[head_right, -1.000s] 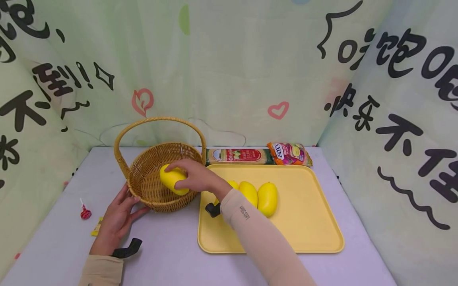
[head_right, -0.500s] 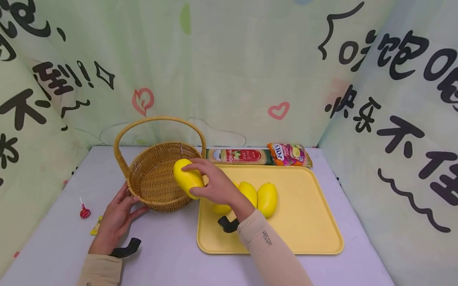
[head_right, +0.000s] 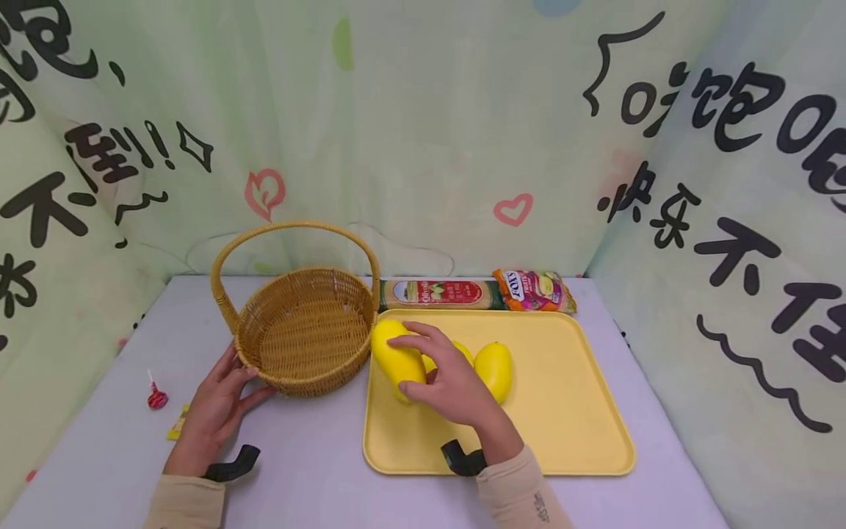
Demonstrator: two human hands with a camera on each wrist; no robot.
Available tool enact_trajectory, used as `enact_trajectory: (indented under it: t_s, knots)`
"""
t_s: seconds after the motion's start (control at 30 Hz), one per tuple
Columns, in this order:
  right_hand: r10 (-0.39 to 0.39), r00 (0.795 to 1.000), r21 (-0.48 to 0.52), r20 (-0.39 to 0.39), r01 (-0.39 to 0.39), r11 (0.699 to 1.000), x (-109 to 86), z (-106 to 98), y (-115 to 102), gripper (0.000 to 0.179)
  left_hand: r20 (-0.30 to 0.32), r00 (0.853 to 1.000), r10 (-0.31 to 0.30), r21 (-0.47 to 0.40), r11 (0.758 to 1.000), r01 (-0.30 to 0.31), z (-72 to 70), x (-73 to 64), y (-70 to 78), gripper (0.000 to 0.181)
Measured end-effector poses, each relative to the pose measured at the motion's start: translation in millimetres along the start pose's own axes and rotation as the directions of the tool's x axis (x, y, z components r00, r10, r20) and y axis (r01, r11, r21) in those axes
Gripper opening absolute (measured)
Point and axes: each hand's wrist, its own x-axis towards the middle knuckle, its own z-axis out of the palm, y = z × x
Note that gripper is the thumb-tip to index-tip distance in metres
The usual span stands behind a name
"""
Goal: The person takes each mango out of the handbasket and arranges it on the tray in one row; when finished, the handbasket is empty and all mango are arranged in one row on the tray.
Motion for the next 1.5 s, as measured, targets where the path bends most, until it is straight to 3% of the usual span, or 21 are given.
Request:
enact_trajectory:
  t_s: [0.53, 0.83, 1.1, 1.5]
  knots:
    - [0.053, 0.994, 0.0, -0.1, -0.053, 0.999, -7.5, -29, 5, 0.056, 0.003, 1.0, 0.011, 0.015, 1.0, -0.011, -2.0, 2.0, -0.1, 0.078]
    - [0.123, 0.981, 0.011, -0.148, -0.123, 0.992, -15.1, -47, 13, 0.057, 0.007, 1.0, 0.004, 0.008, 1.0, -0.004, -1.9, 0.5, 4.7, 0.079]
    - [0.186, 0.966, 0.026, -0.181, -0.185, 0.982, -31.1, -49, 24, 0.053, 0.009, 1.0, 0.006, 0.012, 1.0, -0.006, -0.2, 0.1, 6.2, 0.079]
    - [0.218, 0.948, 0.004, -0.23, -0.223, 0.975, -41.9, -55, 31, 0.053, 0.014, 1.0, -0.008, 0.004, 1.0, 0.008, 0.9, -0.7, 3.3, 0.079]
